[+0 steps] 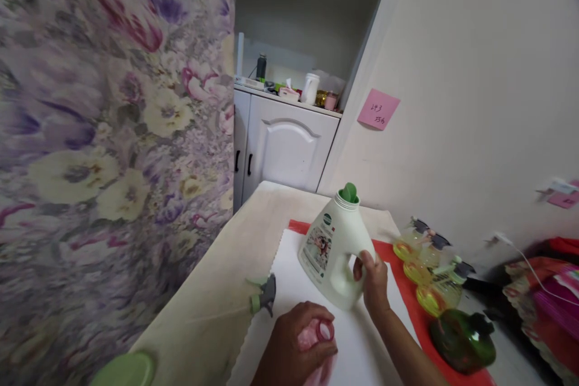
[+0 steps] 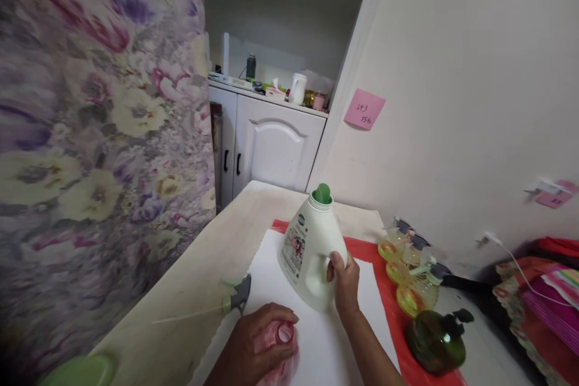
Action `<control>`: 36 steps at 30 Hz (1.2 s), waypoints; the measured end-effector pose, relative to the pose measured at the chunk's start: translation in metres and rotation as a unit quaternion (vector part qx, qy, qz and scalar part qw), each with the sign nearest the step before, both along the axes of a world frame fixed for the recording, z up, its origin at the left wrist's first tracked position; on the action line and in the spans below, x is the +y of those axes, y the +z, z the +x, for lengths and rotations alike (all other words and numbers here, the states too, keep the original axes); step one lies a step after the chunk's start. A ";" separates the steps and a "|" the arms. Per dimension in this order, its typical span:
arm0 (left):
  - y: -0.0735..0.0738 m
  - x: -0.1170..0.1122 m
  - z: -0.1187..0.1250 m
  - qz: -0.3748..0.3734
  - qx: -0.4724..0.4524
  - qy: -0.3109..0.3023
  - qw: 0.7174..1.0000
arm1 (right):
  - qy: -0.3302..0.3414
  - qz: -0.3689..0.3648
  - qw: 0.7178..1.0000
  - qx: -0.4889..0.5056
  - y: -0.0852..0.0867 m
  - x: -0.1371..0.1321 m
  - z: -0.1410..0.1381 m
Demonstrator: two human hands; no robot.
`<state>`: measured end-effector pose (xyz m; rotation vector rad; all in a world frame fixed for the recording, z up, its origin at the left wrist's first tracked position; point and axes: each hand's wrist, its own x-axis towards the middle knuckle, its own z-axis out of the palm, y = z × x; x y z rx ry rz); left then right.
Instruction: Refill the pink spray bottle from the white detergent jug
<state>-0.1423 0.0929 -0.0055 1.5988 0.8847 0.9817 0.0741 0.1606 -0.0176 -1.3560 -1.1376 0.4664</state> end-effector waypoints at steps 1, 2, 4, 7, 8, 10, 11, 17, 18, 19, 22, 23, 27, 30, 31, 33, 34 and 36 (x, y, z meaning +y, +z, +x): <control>-0.001 0.001 0.000 0.004 -0.003 -0.003 1.000 | 0.004 -0.004 1.000 -0.002 -0.002 0.000 0.001; -0.003 0.002 0.000 0.010 -0.005 -0.005 1.000 | 0.007 -0.009 1.000 -0.005 -0.002 -0.001 0.002; -0.005 0.004 0.000 0.027 -0.005 -0.005 1.000 | 0.010 -0.020 1.000 -0.014 -0.001 -0.003 0.004; -0.007 0.005 0.001 0.046 0.006 -0.002 0.999 | 0.007 -0.026 0.999 -0.023 0.001 -0.015 0.006; -0.007 0.005 0.001 0.049 0.009 -0.002 0.999 | 0.004 -0.025 0.999 -0.022 -0.001 -0.023 0.007; -0.009 0.004 0.001 0.054 0.011 -0.001 0.998 | -0.014 -0.022 1.000 -0.013 -0.012 -0.043 0.009; -0.009 0.003 0.001 0.055 0.012 -0.001 0.998 | -0.029 -0.024 0.999 -0.007 -0.021 -0.055 0.009; -0.010 0.006 -0.009 0.077 0.038 0.045 0.995 | 0.039 0.002 0.995 0.089 -0.094 -0.118 -0.014; -0.012 0.010 -0.014 0.089 0.049 0.073 0.992 | 0.075 0.009 0.993 0.092 -0.102 -0.123 -0.023; -0.014 0.015 -0.020 0.105 0.067 0.105 0.987 | 0.106 -0.003 0.990 0.096 -0.106 -0.126 -0.033; -0.026 0.033 -0.040 0.174 0.203 0.198 0.943 | 0.161 -0.059 0.981 0.094 -0.105 -0.125 -0.060; -0.030 0.038 -0.046 0.192 0.275 0.207 0.919 | 0.164 -0.076 0.979 0.090 -0.102 -0.123 -0.066; -0.043 0.044 -0.058 0.181 0.532 0.185 0.806 | 0.143 -0.110 0.980 0.085 -0.092 -0.116 -0.080; -0.044 0.044 -0.055 0.178 0.576 0.167 0.780 | 0.120 -0.118 0.983 0.076 -0.087 -0.115 -0.084; -0.043 0.044 -0.054 0.181 0.578 0.166 0.778 | 0.111 -0.119 0.984 0.070 -0.085 -0.115 -0.086; -0.041 0.047 -0.054 0.187 0.592 0.161 0.767 | 0.096 -0.114 0.987 0.064 -0.081 -0.115 -0.088; -0.040 0.048 -0.054 0.189 0.600 0.157 0.761 | 0.091 -0.111 0.987 0.066 -0.078 -0.115 -0.090; -0.037 0.051 -0.056 0.195 0.612 0.151 0.751 | 0.083 -0.110 0.988 0.072 -0.072 -0.115 -0.092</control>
